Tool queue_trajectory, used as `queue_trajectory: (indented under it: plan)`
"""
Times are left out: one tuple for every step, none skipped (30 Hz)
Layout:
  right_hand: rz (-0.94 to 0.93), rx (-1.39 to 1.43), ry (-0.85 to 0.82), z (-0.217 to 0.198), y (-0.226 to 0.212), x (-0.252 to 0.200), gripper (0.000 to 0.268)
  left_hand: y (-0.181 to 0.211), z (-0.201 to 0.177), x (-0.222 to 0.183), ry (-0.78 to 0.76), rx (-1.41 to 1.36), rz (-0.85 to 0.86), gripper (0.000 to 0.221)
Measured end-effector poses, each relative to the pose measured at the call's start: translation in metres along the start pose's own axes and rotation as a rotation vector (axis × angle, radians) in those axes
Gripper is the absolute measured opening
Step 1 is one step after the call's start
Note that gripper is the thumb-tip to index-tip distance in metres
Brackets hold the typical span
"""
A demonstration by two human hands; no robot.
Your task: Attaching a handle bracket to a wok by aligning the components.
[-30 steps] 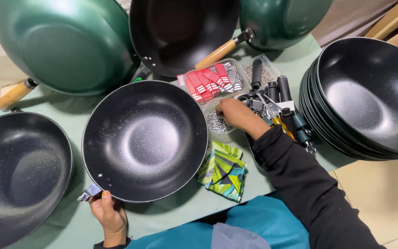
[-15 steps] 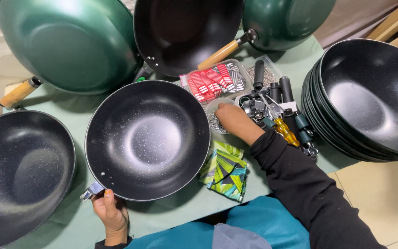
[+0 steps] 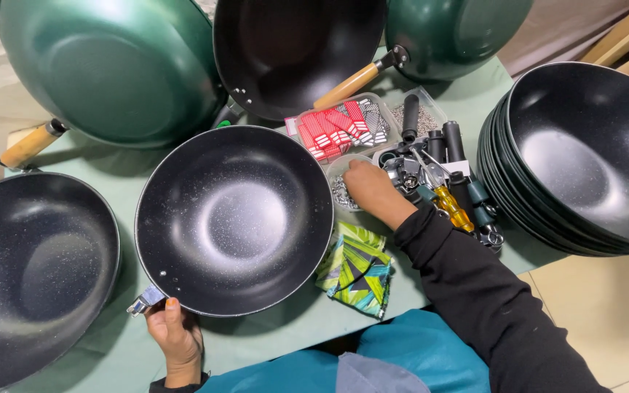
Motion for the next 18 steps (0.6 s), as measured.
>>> queue_trajectory:
  plan:
    - [0.001,0.0,0.0,-0.003,-0.001,0.0,0.011,-0.001,0.0,0.0,-0.001,0.001,-0.001,0.052]
    - [-0.003,-0.008,-0.018,-0.005,-0.002,0.0,0.009,-0.001,-0.001,0.001,0.002,0.006,-0.001,0.051]
    - [-0.007,-0.017,-0.036,-0.006,-0.003,0.001,0.009,-0.002,-0.002,0.001,0.005,0.012,-0.001,0.051]
    - [-0.007,-0.017,-0.035,-0.007,0.0,0.001,0.009,-0.003,-0.003,0.002,0.005,0.011,0.0,0.051]
    - [-0.002,0.039,-0.012,-0.008,0.002,0.001,0.008,-0.004,-0.004,0.003,0.004,0.013,-0.001,0.05]
    - [0.003,0.095,0.009,-0.009,0.003,0.0,0.011,-0.006,-0.007,0.003,0.006,0.016,-0.003,0.05]
    - [0.003,0.095,0.008,-0.012,0.004,0.0,0.011,-0.005,-0.006,0.003,0.007,0.017,-0.004,0.05]
    - [0.02,0.171,0.047,-0.017,0.005,0.0,0.007,-0.004,-0.004,0.003,-0.002,0.002,-0.01,0.05]
    - [0.039,0.247,0.087,-0.022,0.007,0.001,0.011,-0.003,-0.003,0.003,-0.011,-0.012,-0.017,0.051]
    - [0.039,0.247,0.087,-0.022,0.006,0.001,0.011,-0.003,-0.003,0.002,-0.012,-0.012,-0.017,0.051]
    - [0.03,0.308,0.136,-0.025,0.005,0.001,0.014,-0.003,-0.004,0.002,-0.006,0.005,-0.014,0.051]
    - [0.021,0.368,0.187,-0.028,0.005,0.002,0.018,-0.003,-0.004,0.002,-0.002,0.021,-0.01,0.051]
    - [0.022,0.367,0.188,-0.032,0.004,0.001,0.018,-0.003,-0.002,0.002,-0.004,0.02,-0.01,0.051]
    - [-0.01,0.393,0.174,-0.036,0.0,0.001,0.012,-0.002,-0.002,0.002,-0.004,0.017,-0.013,0.052]
    - [-0.041,0.418,0.161,-0.039,-0.004,0.001,0.011,-0.001,-0.001,0.001,-0.004,0.014,-0.016,0.053]
    - [-0.044,0.419,0.159,-0.028,-0.002,0.003,0.011,-0.001,-0.001,0.001,-0.001,0.014,-0.016,0.053]
    - [-0.094,0.358,0.173,-0.017,-0.002,0.004,0.01,0.0,-0.001,0.0,-0.005,-0.001,-0.014,0.052]
    - [-0.142,0.297,0.187,-0.007,-0.001,0.005,0.011,0.0,0.001,0.001,-0.011,-0.016,-0.012,0.051]
Point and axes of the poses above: each hand's wrist, its own x-axis towards the middle knuckle, its own z-axis out of the palm, y = z × x, the point moved 4 cm from there along x, towards the middle knuckle, and after that the axes turned 12 degrees about y, right-handed, at the moved point
